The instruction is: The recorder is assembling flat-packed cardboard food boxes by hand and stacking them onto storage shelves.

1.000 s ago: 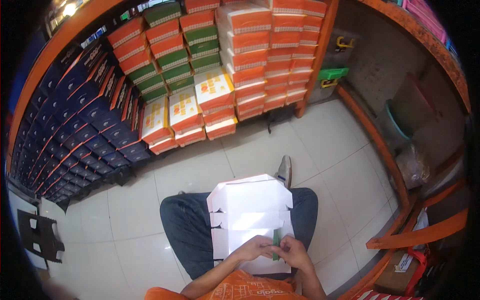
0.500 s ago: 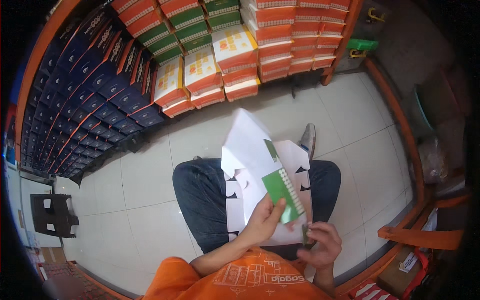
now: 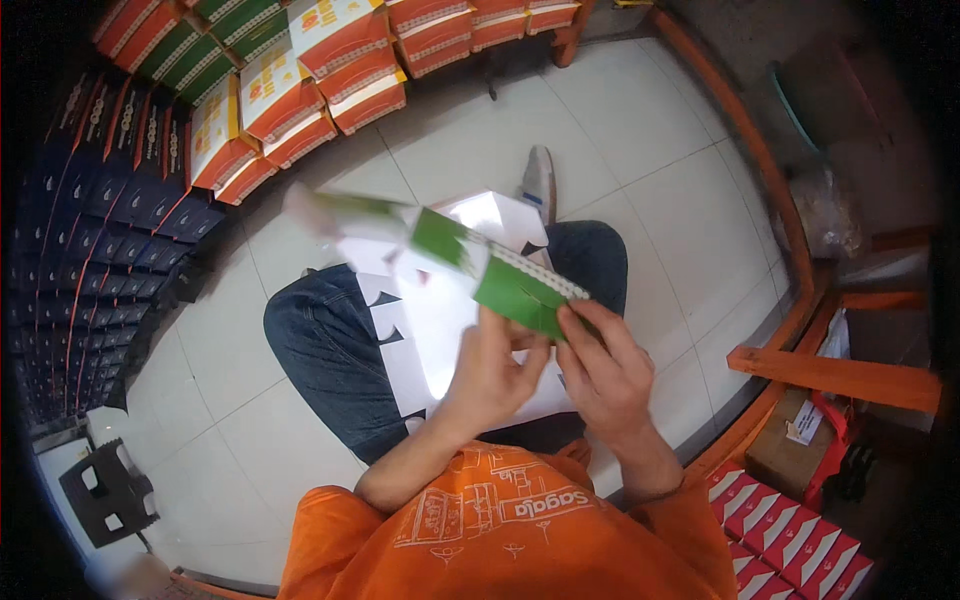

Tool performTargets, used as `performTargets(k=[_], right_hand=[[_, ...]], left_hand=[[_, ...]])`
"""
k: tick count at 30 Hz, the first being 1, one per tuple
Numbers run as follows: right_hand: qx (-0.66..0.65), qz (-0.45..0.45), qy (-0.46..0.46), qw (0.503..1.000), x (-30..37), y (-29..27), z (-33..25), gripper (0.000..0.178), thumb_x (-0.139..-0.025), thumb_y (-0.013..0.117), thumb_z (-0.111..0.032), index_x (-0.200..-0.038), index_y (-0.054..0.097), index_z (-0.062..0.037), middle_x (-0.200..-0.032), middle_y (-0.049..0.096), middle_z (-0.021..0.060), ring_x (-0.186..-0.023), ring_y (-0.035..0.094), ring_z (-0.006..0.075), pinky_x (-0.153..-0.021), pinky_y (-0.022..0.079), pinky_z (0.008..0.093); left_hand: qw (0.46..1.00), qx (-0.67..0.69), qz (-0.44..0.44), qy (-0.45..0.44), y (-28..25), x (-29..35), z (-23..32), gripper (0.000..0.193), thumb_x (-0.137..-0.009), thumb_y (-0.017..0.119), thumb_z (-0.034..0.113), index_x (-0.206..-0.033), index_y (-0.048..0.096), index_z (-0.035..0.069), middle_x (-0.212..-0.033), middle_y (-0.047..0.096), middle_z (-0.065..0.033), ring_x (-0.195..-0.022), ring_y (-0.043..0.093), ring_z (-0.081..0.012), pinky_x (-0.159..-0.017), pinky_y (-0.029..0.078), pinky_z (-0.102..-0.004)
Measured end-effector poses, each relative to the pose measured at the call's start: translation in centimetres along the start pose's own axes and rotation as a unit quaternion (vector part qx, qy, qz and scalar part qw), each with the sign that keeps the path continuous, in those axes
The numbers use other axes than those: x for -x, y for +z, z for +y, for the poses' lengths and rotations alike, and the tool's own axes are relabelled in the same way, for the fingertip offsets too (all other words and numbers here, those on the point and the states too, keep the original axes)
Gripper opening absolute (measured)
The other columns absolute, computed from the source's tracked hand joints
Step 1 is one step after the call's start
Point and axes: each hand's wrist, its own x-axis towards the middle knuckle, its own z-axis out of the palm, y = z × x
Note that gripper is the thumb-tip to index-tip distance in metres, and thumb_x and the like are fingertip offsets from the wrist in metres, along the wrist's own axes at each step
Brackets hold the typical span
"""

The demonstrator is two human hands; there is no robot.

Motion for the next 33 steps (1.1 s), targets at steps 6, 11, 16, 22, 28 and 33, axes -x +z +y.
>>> performTargets(k=[6, 11, 16, 22, 28, 33], right_hand=[[-0.299, -0.122, 0.318, 0.891, -0.2, 1.1, -0.4, 0.032, -0.079, 0.076, 0.0, -0.087, 0.046, -0.0038, -0.111, 0.057, 0.0113, -0.087, 0.058, 0.0113, -0.068, 0.048, 0.0235], [-0.357, 0.19, 0.236, 0.884, -0.2, 6.2, -1.6, 0.046, -0.093, 0.064, -0.039, -0.111, 0.052, 0.0011, -0.102, 0.056, 0.011, -0.082, 0.054, 0.0111, -0.066, 0.042, 0.0252], [-0.282, -0.272, 0.118, 0.912, -3.9, 3.8, -1.8, 0.034, -0.085, 0.072, -0.007, -0.114, 0.058, 0.0009, -0.077, 0.062, -0.0006, -0.059, 0.055, 0.0069, -0.051, 0.041, 0.0207], [-0.5, -0.114, 0.306, 0.802, -2.9, 4.7, -1.2, 0.022, -0.085, 0.069, -0.001, -0.106, 0.062, -0.003, -0.085, 0.068, 0.0028, -0.07, 0.06, 0.0071, -0.056, 0.044, 0.0188], [-0.401, -0.329, 0.133, 0.845, -4.0, 4.0, -2.2, 0.028, -0.086, 0.073, -0.007, -0.107, 0.057, 0.0018, -0.075, 0.065, 0.0026, -0.06, 0.054, 0.0035, -0.051, 0.037, 0.0173], [-0.393, -0.215, 0.268, 0.853, -2.7, 5.7, -2.6, 0.025, -0.088, 0.068, 0.0, -0.111, 0.058, 0.0031, -0.086, 0.067, 0.0054, -0.07, 0.058, 0.0032, -0.056, 0.041, 0.017]], left_hand=[[0.988, -0.087, -0.125, 0.017, -4.0, 0.5, 2.6, 0.067, -0.082, 0.067, 0.004, -0.138, 0.03, -0.003, -0.097, 0.069, -0.0187, -0.088, 0.069, -0.0358, -0.071, 0.054, -0.0354], [0.992, -0.02, -0.097, -0.076, -8.1, 4.6, 4.0, 0.029, -0.082, 0.067, 0.007, -0.108, 0.063, -0.004, -0.076, 0.066, -0.0122, -0.066, 0.064, -0.0193, -0.063, 0.051, -0.0289], [0.975, -0.063, -0.059, -0.207, -11.8, 5.7, 1.5, 0.018, -0.09, 0.063, 0.01, -0.078, 0.068, -0.002, -0.055, 0.057, -0.0028, -0.052, 0.051, -0.0036, -0.047, 0.04, -0.0253], [0.968, 0.104, 0.018, -0.229, -12.9, 6.1, 1.1, 0.018, -0.089, 0.061, 0.008, -0.079, 0.069, -0.005, -0.064, 0.064, 0.0001, -0.056, 0.052, -0.0032, -0.051, 0.041, -0.0227], [0.975, 0.099, -0.095, -0.174, -13.8, 6.1, -0.4, 0.02, -0.088, 0.062, 0.007, -0.072, 0.066, -0.005, -0.057, 0.058, 0.0004, -0.054, 0.046, -0.0029, -0.05, 0.038, -0.0231], [0.977, 0.129, -0.084, -0.148, -13.5, 5.6, -1.1, 0.022, -0.087, 0.061, 0.008, -0.068, 0.063, -0.004, -0.055, 0.055, 0.0011, -0.052, 0.043, -0.0034, -0.048, 0.035, -0.0234]])
